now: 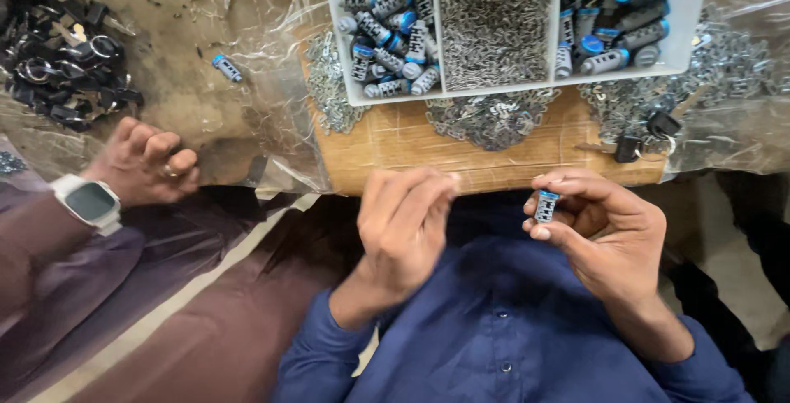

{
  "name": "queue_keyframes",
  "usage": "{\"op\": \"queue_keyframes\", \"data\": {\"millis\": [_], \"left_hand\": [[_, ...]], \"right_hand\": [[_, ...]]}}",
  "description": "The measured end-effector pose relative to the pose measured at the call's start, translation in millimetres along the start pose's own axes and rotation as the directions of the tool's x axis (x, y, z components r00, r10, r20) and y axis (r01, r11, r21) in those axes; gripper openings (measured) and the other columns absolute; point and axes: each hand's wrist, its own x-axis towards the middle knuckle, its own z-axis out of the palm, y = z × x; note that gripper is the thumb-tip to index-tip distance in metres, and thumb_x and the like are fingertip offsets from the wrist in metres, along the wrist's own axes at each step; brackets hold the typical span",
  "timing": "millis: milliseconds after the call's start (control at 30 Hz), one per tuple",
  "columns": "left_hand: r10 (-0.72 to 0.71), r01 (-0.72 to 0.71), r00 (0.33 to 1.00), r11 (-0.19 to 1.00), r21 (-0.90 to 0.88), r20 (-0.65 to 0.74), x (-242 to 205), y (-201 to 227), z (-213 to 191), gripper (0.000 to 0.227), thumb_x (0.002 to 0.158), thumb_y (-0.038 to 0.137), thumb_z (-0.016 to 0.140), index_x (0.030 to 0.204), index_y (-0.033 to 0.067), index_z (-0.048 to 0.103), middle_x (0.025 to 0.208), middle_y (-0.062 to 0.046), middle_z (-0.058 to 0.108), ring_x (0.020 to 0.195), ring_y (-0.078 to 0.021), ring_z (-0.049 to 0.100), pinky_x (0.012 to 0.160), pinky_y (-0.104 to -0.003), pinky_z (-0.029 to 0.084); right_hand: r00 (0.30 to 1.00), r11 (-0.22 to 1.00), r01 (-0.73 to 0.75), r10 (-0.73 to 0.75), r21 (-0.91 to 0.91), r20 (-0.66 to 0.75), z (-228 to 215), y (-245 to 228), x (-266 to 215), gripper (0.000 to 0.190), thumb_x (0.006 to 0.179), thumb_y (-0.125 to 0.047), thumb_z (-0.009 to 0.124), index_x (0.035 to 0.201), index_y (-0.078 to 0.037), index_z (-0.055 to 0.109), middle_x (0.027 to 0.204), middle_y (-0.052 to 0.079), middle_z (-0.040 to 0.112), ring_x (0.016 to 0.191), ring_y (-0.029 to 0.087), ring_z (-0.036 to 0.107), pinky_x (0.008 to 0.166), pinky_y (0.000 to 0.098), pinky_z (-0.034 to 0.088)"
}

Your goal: The person assembles small cylindrical key components by inserting metal pins into blue-and-white plastic housings. They repeatedly pick up pins from a compartmentalized tray, insert them into the cylinders, and place the assembled units back into the tray. The process is repetitive and focused on manual dexterity.

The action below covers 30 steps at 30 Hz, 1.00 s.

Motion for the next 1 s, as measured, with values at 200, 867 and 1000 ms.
{"op": "queue_keyframes", "data": {"millis": [200,867,1000], "left_hand": [[0.069,-0.063,0.998,0.947,-0.316,0.008,15.0,18.4,21.7,0.025,0.093,-0.001,0.081,0.114,0.0079,0.070,0.111,-0.003,0.067,0.095,-0.0237,0.065,0.082,-0.032,0.053],[0.258,-0.290,0.951,0.936,0.200,0.172,4.6,-10.4,10.9,0.027,0.101,0.012,0.071,0.126,0.0042,0.071,0.109,-0.006,0.064,0.099,-0.0235,0.061,0.087,-0.034,0.052],[0.279,-0.291,0.951,0.953,0.088,0.131,-5.2,-19.6,-9.7,0.026,0.093,0.011,0.073,0.118,0.0066,0.072,0.108,-0.004,0.069,0.099,-0.0225,0.063,0.085,-0.035,0.052]], "right_hand": [[0.997,0.995,0.061,-0.057,-0.084,0.052,3.8,0.3,-0.1,0.040,0.084,0.016,0.075,0.122,0.007,0.067,0.129,0.021,0.065,0.115,0.023,0.067,0.096,0.0343,0.063],[0.992,0.988,0.122,-0.122,-0.092,0.009,-6.1,1.0,-12.4,0.036,0.084,0.019,0.075,0.117,0.008,0.067,0.122,0.022,0.065,0.100,0.027,0.071,0.085,0.0363,0.065],[0.998,0.995,0.066,-0.065,-0.072,0.011,5.2,3.6,-2.6,0.041,0.082,0.019,0.075,0.120,0.007,0.065,0.122,0.022,0.065,0.101,0.026,0.071,0.088,0.0378,0.066]]}}
